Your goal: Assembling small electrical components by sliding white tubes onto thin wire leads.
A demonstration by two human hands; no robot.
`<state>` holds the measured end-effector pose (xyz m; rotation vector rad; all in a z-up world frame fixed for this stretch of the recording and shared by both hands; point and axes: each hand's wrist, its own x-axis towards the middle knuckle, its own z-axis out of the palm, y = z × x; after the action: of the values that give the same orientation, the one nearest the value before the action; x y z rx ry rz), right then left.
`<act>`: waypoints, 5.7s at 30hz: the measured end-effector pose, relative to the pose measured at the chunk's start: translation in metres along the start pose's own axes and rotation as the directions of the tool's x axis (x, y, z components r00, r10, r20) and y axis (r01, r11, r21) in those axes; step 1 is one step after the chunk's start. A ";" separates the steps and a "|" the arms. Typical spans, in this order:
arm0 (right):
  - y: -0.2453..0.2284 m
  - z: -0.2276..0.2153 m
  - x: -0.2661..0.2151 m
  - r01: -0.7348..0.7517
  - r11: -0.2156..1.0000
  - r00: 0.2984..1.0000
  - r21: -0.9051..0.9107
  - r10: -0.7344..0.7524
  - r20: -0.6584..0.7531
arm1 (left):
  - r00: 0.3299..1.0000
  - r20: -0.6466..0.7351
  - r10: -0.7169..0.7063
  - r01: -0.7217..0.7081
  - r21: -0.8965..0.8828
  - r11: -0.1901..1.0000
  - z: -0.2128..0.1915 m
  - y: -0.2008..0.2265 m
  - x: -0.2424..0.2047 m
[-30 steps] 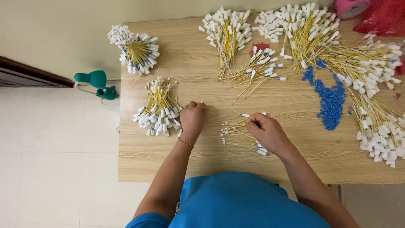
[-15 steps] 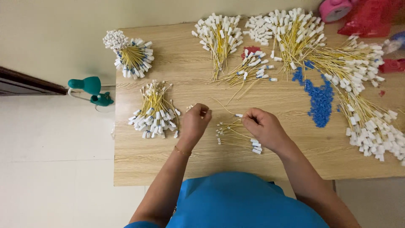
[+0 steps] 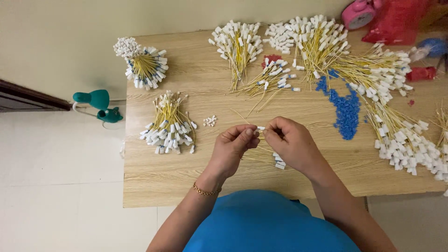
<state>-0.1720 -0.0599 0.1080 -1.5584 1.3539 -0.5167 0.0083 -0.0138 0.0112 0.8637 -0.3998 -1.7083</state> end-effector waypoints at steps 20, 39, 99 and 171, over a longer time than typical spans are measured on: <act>-0.003 0.001 -0.001 0.059 0.997 0.998 0.049 -0.059 -0.008 | 0.990 -0.003 0.141 -0.138 0.182 0.974 0.025 0.008 -0.012; -0.008 -0.001 -0.003 0.069 0.997 0.997 -0.047 -0.070 -0.021 | 0.999 -0.050 -0.020 0.014 -0.125 0.992 0.017 0.005 -0.006; 0.024 0.016 0.015 0.085 0.967 0.996 -0.242 -0.091 -0.013 | 0.991 -0.027 0.132 -0.121 0.247 0.961 -0.004 -0.027 0.006; -0.001 -0.004 0.007 0.137 0.986 0.991 -0.100 -0.136 0.014 | 0.988 0.018 0.156 -0.148 0.451 0.880 0.008 0.028 -0.002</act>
<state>-0.1726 -0.0684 0.1092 -1.7428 1.2906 -0.5325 0.0220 -0.0224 0.0354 1.1490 -0.8549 -1.4795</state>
